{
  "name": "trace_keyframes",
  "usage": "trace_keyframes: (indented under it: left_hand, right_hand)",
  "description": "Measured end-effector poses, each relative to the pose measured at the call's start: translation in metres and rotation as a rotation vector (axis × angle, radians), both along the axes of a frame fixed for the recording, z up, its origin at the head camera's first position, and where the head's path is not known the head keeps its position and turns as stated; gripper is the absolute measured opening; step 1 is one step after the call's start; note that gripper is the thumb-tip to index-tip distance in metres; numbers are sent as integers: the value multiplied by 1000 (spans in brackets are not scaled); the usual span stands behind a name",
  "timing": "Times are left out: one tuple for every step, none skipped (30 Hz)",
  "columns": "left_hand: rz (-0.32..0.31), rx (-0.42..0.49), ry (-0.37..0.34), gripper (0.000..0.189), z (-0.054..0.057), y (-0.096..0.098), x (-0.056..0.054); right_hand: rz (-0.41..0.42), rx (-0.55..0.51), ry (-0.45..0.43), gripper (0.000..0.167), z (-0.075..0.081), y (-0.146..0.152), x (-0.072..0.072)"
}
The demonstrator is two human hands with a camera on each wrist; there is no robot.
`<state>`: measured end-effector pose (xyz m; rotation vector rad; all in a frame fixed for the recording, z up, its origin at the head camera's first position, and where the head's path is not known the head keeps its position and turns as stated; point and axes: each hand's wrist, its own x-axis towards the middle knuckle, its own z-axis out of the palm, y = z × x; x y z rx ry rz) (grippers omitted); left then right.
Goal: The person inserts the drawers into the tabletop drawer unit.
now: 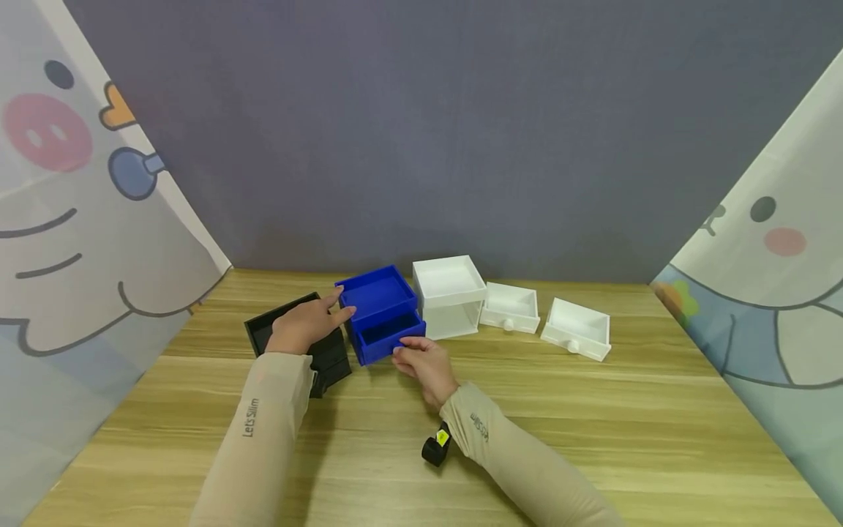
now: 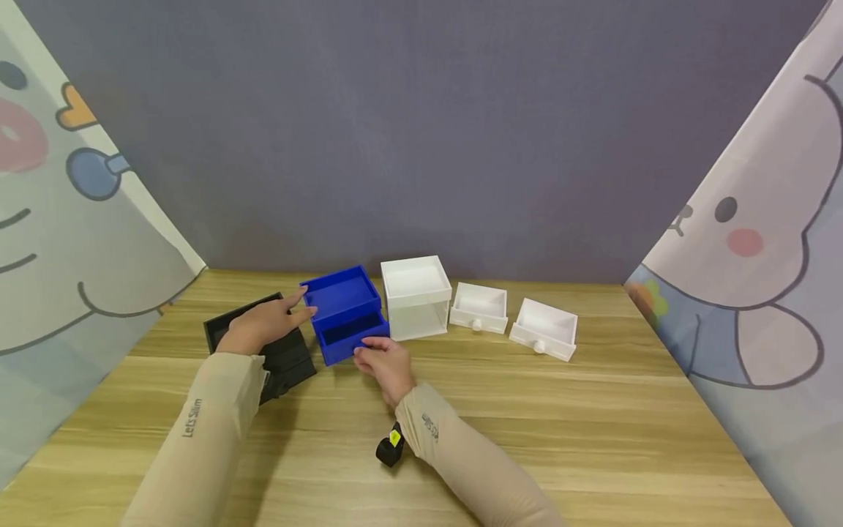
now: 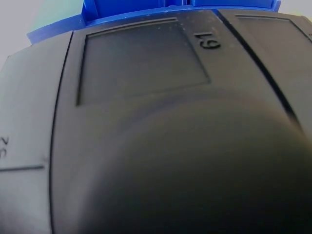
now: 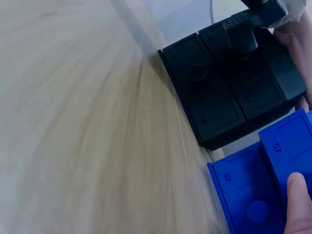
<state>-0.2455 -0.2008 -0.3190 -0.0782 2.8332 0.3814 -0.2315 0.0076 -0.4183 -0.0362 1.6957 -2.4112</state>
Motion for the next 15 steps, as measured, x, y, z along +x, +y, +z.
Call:
trace_keyframes:
  left_hand:
    - [-1, 3, -1, 76, 0, 0, 0]
    - [-2, 3, -2, 76, 0, -1, -1]
    - [-3, 2, -5, 76, 0, -1, -1]
    - [-2, 4, -8, 77, 0, -2, -1]
    - [4, 7, -12, 76, 0, -2, -1]
    - [6, 8, -17, 77, 0, -3, -1]
    - [11, 9, -19, 76, 0, -3, -1]
    - [12, 9, -21, 76, 1, -4, -1]
    - [14, 12, -23, 76, 1, -4, -1]
    - [13, 13, -21, 76, 1, -4, -1]
    - [10, 12, -20, 76, 1, -4, -1]
    - [7, 12, -19, 76, 1, -4, -1]
    - [4, 11, -18, 76, 2, -4, -1]
    - [1, 11, -17, 75, 2, -3, -1]
    - [-2, 10, -15, 75, 2, -3, -1]
  right_hand:
    - [-5, -10, -6, 20, 0, -1, 0]
    - [-10, -22, -14, 20, -1, -1, 0]
    - [-13, -35, -22, 20, -1, -2, 0]
    - [-14, -49, -34, 20, -1, -2, 1]
    - [-13, -62, -42, 20, -2, -3, 2]
    - [-12, -74, -50, 21, -2, -3, 3]
    - [-11, -88, -56, 21, -3, -3, 4]
    - [-11, -100, -59, 21, -4, -4, 5]
    - [-13, -112, -59, 21, -4, -4, 6]
    - [-16, -121, -54, 20, -4, -5, 6]
    - [-22, -130, -49, 19, -5, -5, 7]
    - [-31, -139, -44, 18, -5, -5, 7]
    - [-39, -148, -40, 17, -5, -6, 8]
    - [-46, -154, -35, 16, -5, -6, 8]
    - [-53, -160, -31, 14, -5, -6, 8]
